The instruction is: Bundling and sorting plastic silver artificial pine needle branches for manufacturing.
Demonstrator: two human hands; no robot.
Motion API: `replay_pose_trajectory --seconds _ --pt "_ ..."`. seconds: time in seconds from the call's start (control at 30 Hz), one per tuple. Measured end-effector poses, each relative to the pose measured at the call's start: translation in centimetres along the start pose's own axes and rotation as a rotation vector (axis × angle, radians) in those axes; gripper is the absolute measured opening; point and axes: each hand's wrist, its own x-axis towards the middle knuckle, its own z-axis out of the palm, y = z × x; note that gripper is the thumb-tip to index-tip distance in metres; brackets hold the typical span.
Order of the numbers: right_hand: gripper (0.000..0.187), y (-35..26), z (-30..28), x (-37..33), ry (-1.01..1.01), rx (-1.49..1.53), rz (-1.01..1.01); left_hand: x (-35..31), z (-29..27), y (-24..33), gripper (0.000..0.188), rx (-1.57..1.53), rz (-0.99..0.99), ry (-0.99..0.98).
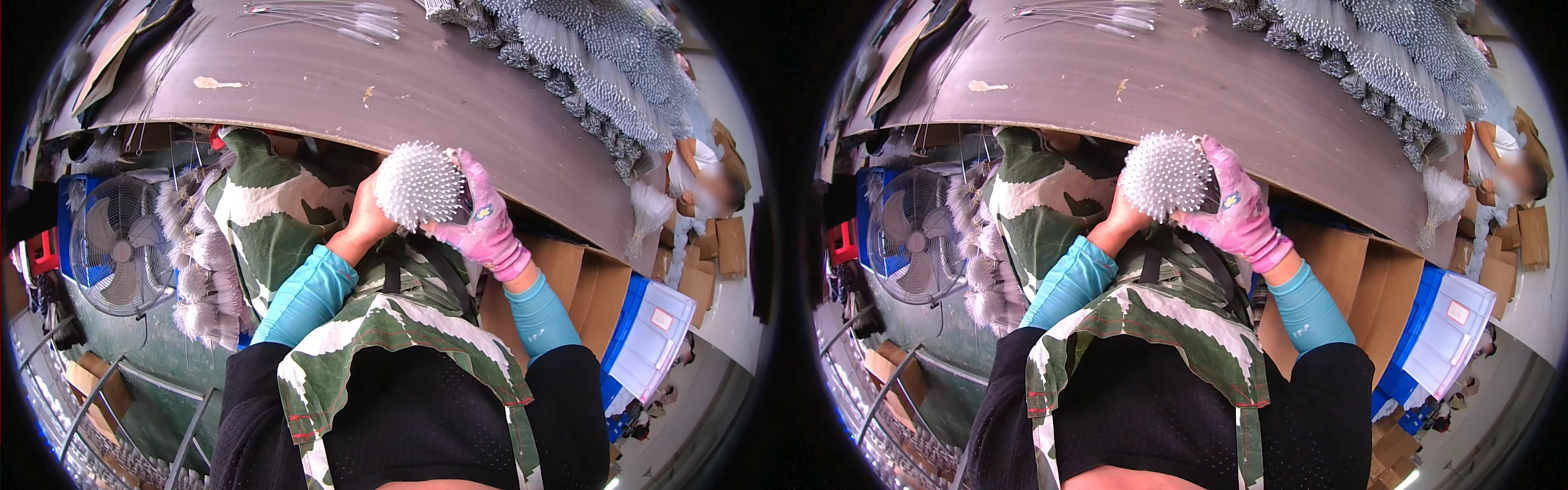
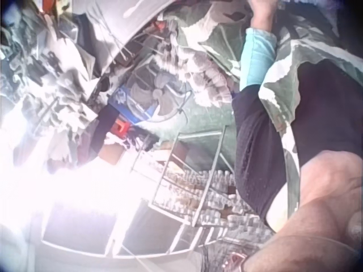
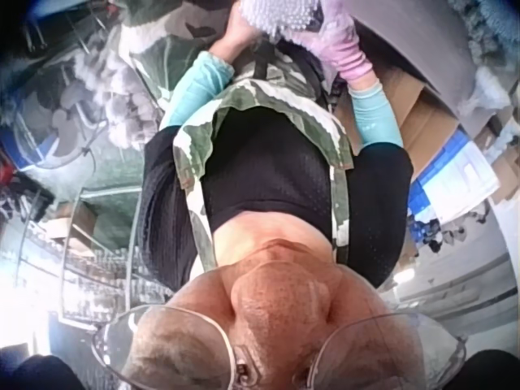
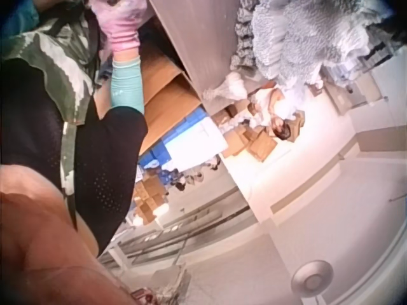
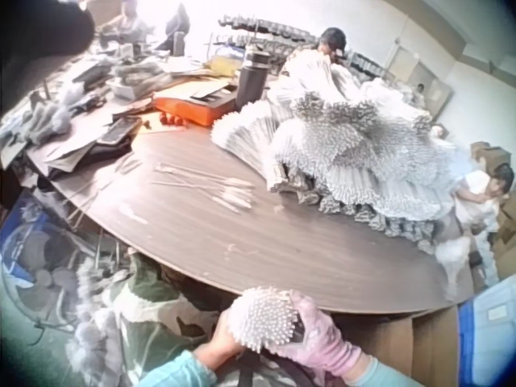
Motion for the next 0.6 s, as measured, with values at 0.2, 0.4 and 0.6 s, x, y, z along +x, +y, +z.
replay_pose_trajectory --seconds 0.2,0.4,0.6 --pt "0.069 0.3 -3.3 -0.2 -0.118 0.211 0.249 -0.4 0.2 0.0 0.035 0.115 0.002 0.007" --pt "0.029 0.3 -4.0 0.3 -0.088 0.494 0.512 -0.8 -0.1 0.5 0.032 0.088 -0.024 0.005" --pt "0.041 -0.4 -3.6 0.8 -0.071 0.589 0.370 -0.8 0.3 0.0 0.030 -0.008 -0.082 0.028"
